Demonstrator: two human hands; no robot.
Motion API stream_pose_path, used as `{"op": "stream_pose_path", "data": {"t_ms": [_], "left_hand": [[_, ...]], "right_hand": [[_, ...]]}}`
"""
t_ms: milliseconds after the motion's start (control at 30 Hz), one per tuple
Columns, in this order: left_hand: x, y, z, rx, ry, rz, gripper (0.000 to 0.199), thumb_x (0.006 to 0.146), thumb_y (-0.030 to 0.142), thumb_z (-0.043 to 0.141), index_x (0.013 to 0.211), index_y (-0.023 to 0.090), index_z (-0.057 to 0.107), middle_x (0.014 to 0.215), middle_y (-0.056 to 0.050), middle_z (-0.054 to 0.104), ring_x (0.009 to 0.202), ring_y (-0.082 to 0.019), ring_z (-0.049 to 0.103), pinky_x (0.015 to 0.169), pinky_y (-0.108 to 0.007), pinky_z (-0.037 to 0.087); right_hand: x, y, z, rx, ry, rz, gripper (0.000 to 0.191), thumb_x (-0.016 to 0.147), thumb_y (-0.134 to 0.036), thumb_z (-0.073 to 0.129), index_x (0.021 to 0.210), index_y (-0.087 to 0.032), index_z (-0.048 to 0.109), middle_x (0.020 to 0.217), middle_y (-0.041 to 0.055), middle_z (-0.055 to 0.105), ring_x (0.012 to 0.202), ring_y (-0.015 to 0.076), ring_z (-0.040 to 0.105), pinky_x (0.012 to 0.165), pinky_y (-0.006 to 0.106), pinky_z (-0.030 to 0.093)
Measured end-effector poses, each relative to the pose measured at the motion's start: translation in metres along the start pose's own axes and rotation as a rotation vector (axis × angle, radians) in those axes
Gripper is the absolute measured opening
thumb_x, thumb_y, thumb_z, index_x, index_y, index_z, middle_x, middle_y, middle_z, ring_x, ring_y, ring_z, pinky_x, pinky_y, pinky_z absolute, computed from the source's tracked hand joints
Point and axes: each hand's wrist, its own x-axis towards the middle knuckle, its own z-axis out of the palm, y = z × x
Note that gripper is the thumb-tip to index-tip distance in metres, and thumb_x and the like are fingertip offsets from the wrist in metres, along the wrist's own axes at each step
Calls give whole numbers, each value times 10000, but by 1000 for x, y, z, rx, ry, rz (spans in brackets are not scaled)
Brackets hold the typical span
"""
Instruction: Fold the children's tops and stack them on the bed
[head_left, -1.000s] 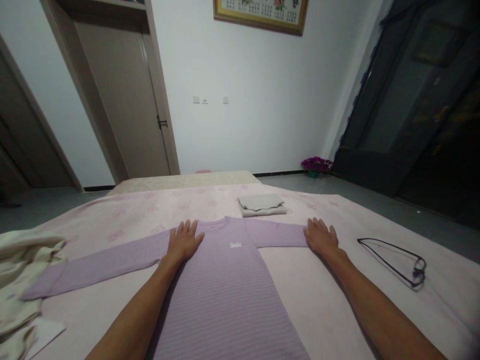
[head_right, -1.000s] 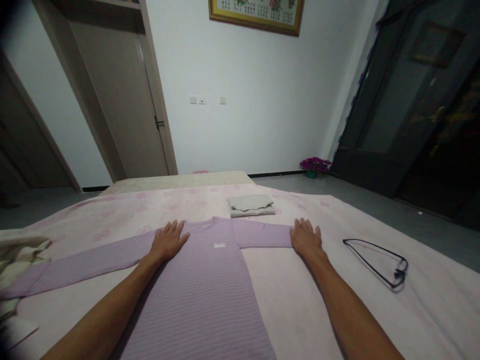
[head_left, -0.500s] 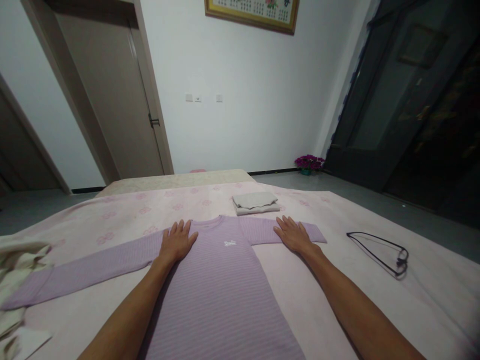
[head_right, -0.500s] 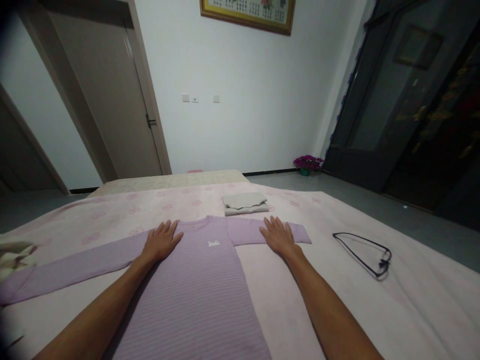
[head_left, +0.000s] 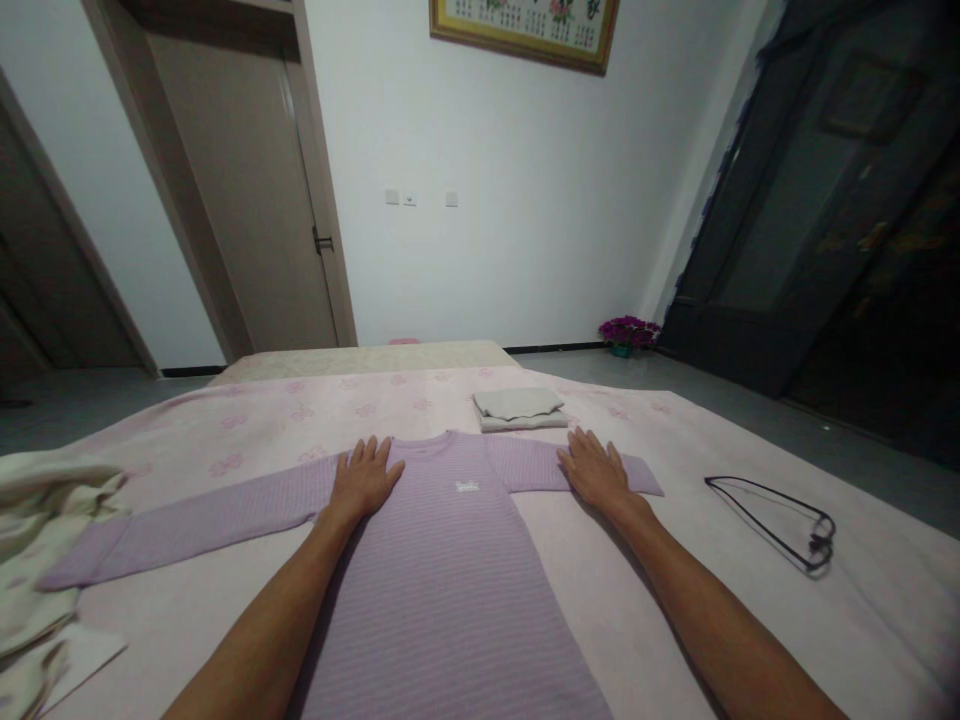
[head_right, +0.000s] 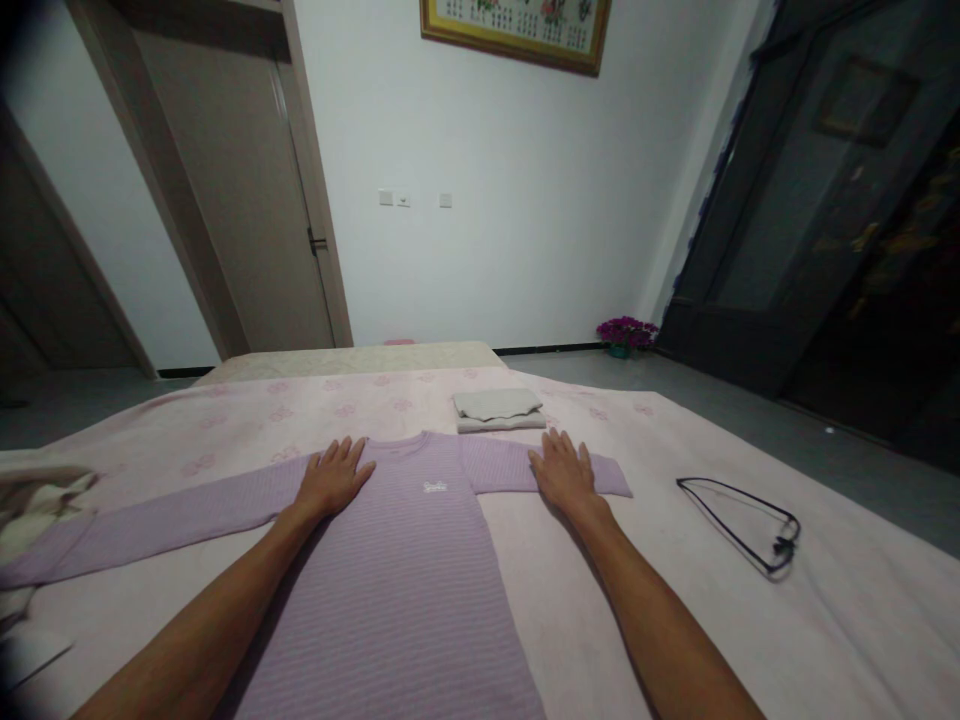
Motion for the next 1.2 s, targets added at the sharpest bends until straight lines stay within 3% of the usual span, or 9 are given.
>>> {"op": "stream_pose_path", "data": {"t_ms": [100,167,367,467,600,733,1033,1133,1200], "left_hand": [[0,0,-2,-17,-8,-7,701,982,601,255,1570,221,291,1632,-132,259,1498,-345,226,1162,-568,205],[-1,1,-4,-33,-10,-8,698,982,594,268,1567,214,296,1631,-136,258,1500,-346,221,1166,-566,192],[-8,6,-10,-34,5,-17,677,991,575,271,1555,203,308,1632,-147,252,1501,-336,219,1175,-530,178],[-16,-5,-12,-21,17,-57,679,996,574,263,1544,178,321,1632,-165,243,1496,-332,231,1172,-498,198],[-35,-47,-18,0,9,-172,676,1014,555,195,1518,133,354,1601,-204,300,1471,-352,282,1143,-528,236],[-64,-101,-25,31,-10,-222,596,1021,507,254,1507,190,389,1609,-161,307,1483,-334,259,1151,-526,216],[-109,-229,-26,136,-31,-400,704,976,610,250,1553,216,330,1617,-162,287,1485,-354,252,1149,-561,191],[-112,-256,-28,175,-33,-434,703,965,599,287,1533,194,373,1574,-178,367,1460,-336,308,1155,-512,195],[-109,-261,-30,163,-32,-465,684,959,586,313,1511,194,409,1546,-182,407,1441,-343,335,1147,-514,207]], "right_hand": [[-7,-39,1,91,-96,-238,635,1022,-470,189,1569,-162,284,1646,75,216,1524,230,144,1218,463,85],[-9,-53,7,104,-119,-246,644,1022,-485,183,1575,-167,269,1650,65,200,1524,228,146,1219,459,98],[0,-53,28,19,-50,-183,667,1013,-499,188,1579,-151,249,1654,66,183,1527,236,133,1217,482,118],[5,-50,36,-7,-24,-199,673,1007,-500,181,1583,-156,240,1654,62,185,1525,238,138,1215,490,132],[8,-49,42,-22,2,-205,674,1000,-490,179,1576,-150,262,1652,56,194,1522,243,151,1213,492,145],[7,-49,41,-22,19,-207,668,998,-480,184,1568,-146,286,1646,70,217,1517,254,172,1209,494,165],[8,-48,41,-1,47,-223,648,1008,-469,210,1556,-136,304,1631,99,263,1504,269,213,1198,513,190],[6,-50,38,4,35,-216,648,1010,-479,205,1557,-145,301,1632,99,263,1504,263,214,1199,505,187],[5,-52,35,3,24,-207,650,1012,-482,199,1557,-143,301,1632,100,262,1507,259,208,1201,499,183]]}}
